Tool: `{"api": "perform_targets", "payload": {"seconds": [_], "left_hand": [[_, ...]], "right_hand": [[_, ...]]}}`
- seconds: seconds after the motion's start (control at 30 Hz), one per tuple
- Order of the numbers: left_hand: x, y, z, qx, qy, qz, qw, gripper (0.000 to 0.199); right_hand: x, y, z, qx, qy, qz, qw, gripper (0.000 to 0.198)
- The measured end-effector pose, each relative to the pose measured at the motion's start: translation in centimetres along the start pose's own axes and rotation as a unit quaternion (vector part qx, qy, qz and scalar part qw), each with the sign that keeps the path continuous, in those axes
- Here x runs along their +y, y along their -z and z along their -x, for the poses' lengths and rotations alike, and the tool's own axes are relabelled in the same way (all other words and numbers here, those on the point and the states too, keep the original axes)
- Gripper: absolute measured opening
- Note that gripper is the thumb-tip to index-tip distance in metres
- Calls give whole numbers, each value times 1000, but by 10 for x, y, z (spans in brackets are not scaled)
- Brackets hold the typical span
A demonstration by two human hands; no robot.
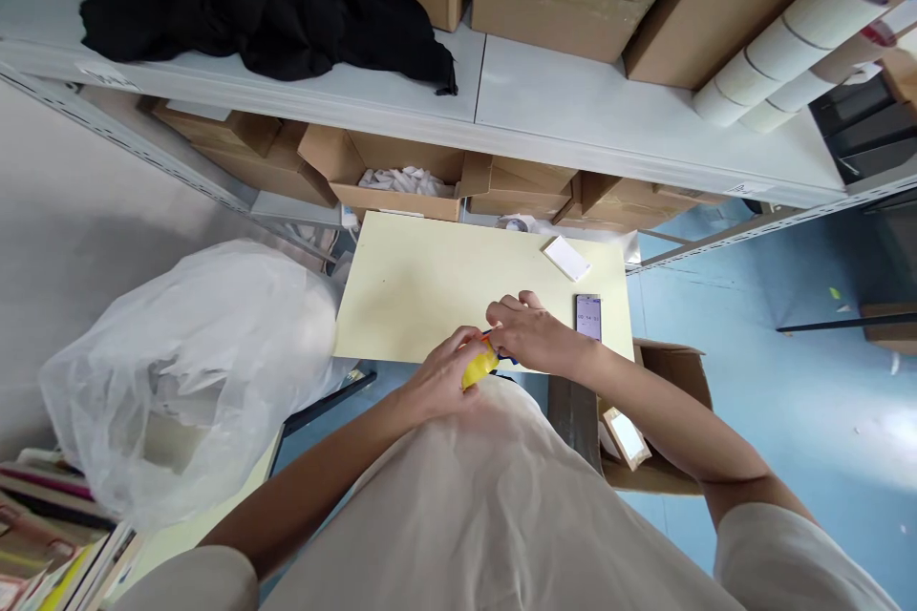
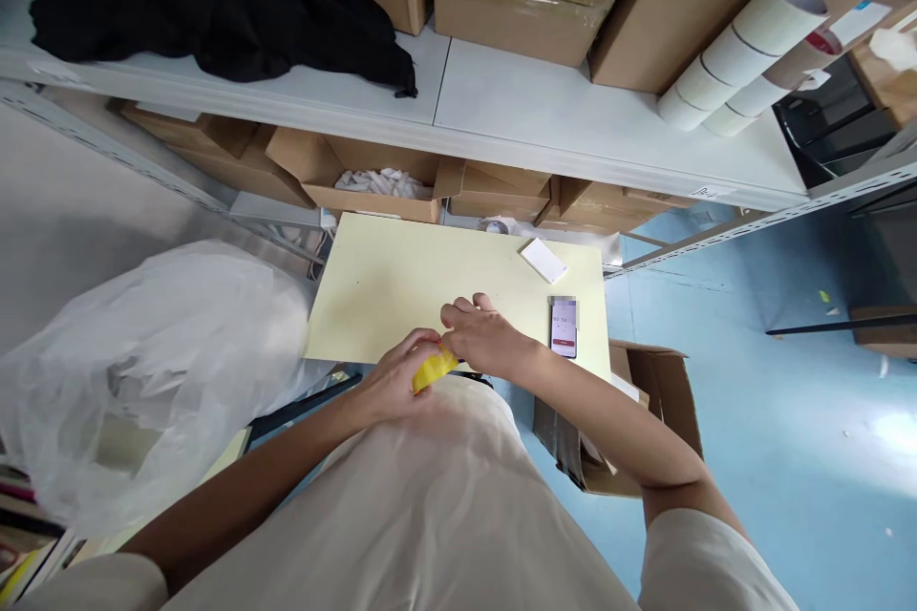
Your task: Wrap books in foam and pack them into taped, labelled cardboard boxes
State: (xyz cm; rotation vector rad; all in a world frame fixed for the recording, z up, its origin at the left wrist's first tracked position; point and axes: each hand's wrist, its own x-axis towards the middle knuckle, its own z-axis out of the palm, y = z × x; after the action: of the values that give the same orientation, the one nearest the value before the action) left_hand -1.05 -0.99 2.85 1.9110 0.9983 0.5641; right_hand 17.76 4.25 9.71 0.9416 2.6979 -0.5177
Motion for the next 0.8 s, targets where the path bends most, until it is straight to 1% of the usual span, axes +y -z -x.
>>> {"api": "perform_targets", "payload": {"seconds": [0.1,0.17,0.2,0.23,0.3,0.37,0.43,0.5,0.6,0.7,0.8], "left_hand": [[-2,-2,0,-3,0,7,1000,52],[-3,-3,-1,-1,-1,5,1000,55],[-3,-3,-1,4,0,5,1000,56],[-3,-3,-2,8,2,5,1000,56],[-2,-2,-3,15,5,-4,1000,55],[0,0,-3,20,12,-26,999,55],[2,2,-4,22,26,-49,998,56],[5,4,-4,16,50,-68,996,56],[6,7,-4,-15,98,-73,992,53],[7,14,-3,-53,135,-34,989,55],[7,22,0,-64,150,19,986,63]], "right_hand": [[0,6,-1,-5,53,-21,998,14],[-4,10,0,-16,72,-24,997,15],[-6,11,1,-23,66,-25,997,16],[-8,11,2,-34,44,-29,998,17],[-8,10,6,-68,-28,-61,995,18],[-6,7,11,-90,-102,-120,983,17],[0,4,17,-88,-138,-186,969,16],[6,3,21,-82,-144,-233,958,17],[15,4,23,-89,-139,-254,953,20],[23,4,26,-103,-129,-253,953,19],[35,-6,32,-123,-130,-279,943,16]]}}
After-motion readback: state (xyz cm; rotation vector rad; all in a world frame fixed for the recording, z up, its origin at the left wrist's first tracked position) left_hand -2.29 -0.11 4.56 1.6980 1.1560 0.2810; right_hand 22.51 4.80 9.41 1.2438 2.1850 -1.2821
